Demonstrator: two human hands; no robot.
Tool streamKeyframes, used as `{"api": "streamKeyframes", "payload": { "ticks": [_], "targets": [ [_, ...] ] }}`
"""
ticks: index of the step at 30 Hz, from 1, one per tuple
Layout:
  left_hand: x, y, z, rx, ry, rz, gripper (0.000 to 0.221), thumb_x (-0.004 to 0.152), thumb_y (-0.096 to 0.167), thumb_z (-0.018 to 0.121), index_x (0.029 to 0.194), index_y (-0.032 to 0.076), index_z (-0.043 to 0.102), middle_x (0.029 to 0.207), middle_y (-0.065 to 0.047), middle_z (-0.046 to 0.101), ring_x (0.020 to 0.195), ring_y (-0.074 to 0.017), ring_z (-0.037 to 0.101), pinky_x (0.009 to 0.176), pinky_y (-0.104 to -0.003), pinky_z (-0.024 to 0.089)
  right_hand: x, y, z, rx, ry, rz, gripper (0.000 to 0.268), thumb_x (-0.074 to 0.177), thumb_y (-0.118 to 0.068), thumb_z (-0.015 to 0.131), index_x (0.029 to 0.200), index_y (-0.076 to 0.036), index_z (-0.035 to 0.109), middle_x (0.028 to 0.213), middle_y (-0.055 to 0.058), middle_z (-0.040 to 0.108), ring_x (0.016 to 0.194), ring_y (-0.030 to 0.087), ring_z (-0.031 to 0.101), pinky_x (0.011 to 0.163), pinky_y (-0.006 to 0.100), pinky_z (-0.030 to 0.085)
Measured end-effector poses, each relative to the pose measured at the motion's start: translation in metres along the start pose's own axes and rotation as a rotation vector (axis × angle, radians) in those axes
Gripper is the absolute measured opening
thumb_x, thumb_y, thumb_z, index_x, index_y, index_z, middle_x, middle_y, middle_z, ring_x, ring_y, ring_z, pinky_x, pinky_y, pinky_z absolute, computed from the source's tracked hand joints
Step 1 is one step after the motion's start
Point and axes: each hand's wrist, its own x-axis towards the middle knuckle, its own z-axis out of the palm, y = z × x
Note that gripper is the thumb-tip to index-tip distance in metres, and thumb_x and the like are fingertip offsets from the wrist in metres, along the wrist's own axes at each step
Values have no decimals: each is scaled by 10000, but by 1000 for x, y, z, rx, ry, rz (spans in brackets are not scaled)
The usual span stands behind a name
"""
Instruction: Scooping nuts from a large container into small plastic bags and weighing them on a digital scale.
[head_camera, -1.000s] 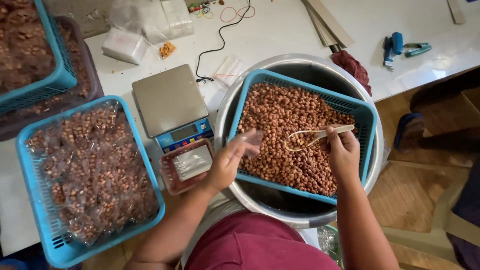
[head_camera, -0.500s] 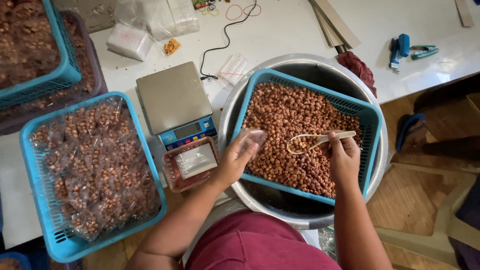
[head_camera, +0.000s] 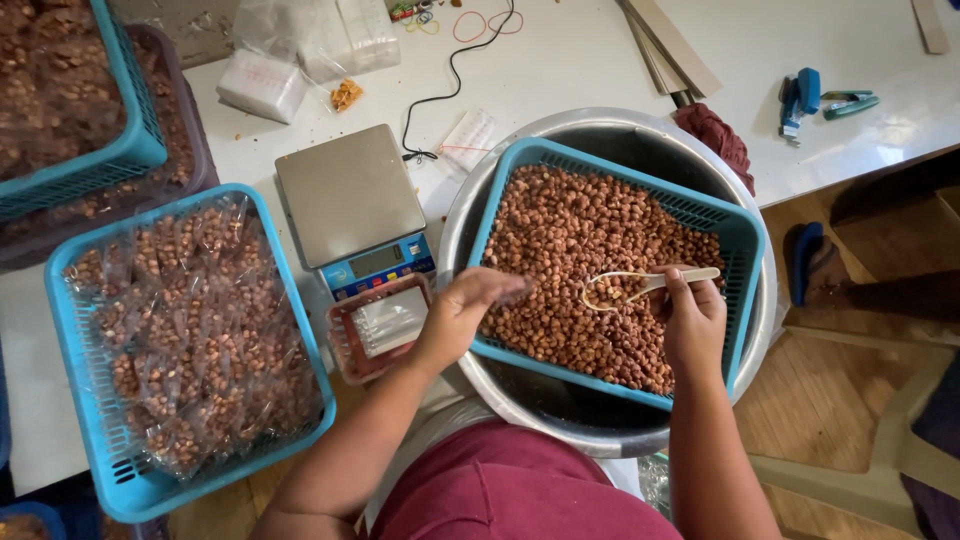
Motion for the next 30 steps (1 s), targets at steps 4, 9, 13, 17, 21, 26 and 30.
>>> {"api": "streamKeyframes", "payload": {
  "ticks": [4, 9, 13, 17, 21, 26, 30],
  "targets": [
    [-6, 5, -9, 155, -36, -51, 423, 1019, -31, 468, 796, 165, 769, 1201, -40, 751, 1034, -250, 709, 886, -356, 542, -1, 0, -2, 8, -1, 15, 192, 1088, -184, 594, 1088, -28, 707, 703, 94, 622, 546, 132, 598, 526, 221, 465],
    [-4, -15, -17, -175, -15, -156, 336, 1065, 51, 366, 1330, 41, 572, 1022, -171, 666, 831, -259, 690, 751, -401, 617, -2, 0, -4, 53, 18, 34, 169, 1073, -181, 615, 1095, -39, 704, 715, 95, 618, 560, 133, 610, 538, 222, 488],
    [-11, -3, -24, -398, 244, -400, 271, 1042, 123, 525, 1279, 36, 623, 974, -56, 660, 852, -196, 767, 678, -170, 533, 0, 13, -12, 93, 31, 62, 161, 1075, -161, 619, 1095, -17, 690, 744, 107, 624, 584, 142, 618, 553, 236, 512],
    [-33, -27, -76, -160, 444, -247, 73, 1046, 112, 565, 1087, 56, 588, 1067, -142, 734, 964, -221, 749, 849, -317, 613, 3, 32, -24, 107, 65, 84, 145, 1073, -155, 628, 1109, -22, 672, 829, 113, 645, 619, 137, 629, 554, 240, 539],
    [-50, -32, -95, -163, 451, -285, 125, 1098, 117, 457, 1195, 96, 533, 1061, -147, 751, 973, -222, 750, 882, -309, 613, 1, 29, -20, 116, 54, 94, 135, 1087, -154, 631, 1102, -25, 667, 892, 122, 660, 676, 149, 644, 589, 240, 551],
    [-31, -10, -65, -359, 346, -449, 251, 1074, 225, 474, 1224, 99, 631, 1175, -165, 756, 1071, -241, 741, 901, -437, 630, 0, 28, -10, 137, 32, 82, 140, 1083, -151, 624, 1101, -19, 668, 917, 121, 673, 698, 125, 652, 594, 217, 552],
    [-27, -19, -24, -589, 248, -489, 76, 1009, -8, 541, 1017, 44, 596, 1003, -230, 735, 879, -287, 750, 776, -463, 673, -6, 13, 3, 96, 7, 53, 162, 1087, -161, 608, 1087, -14, 674, 784, 81, 627, 581, 102, 603, 528, 195, 498]
  ]
}}
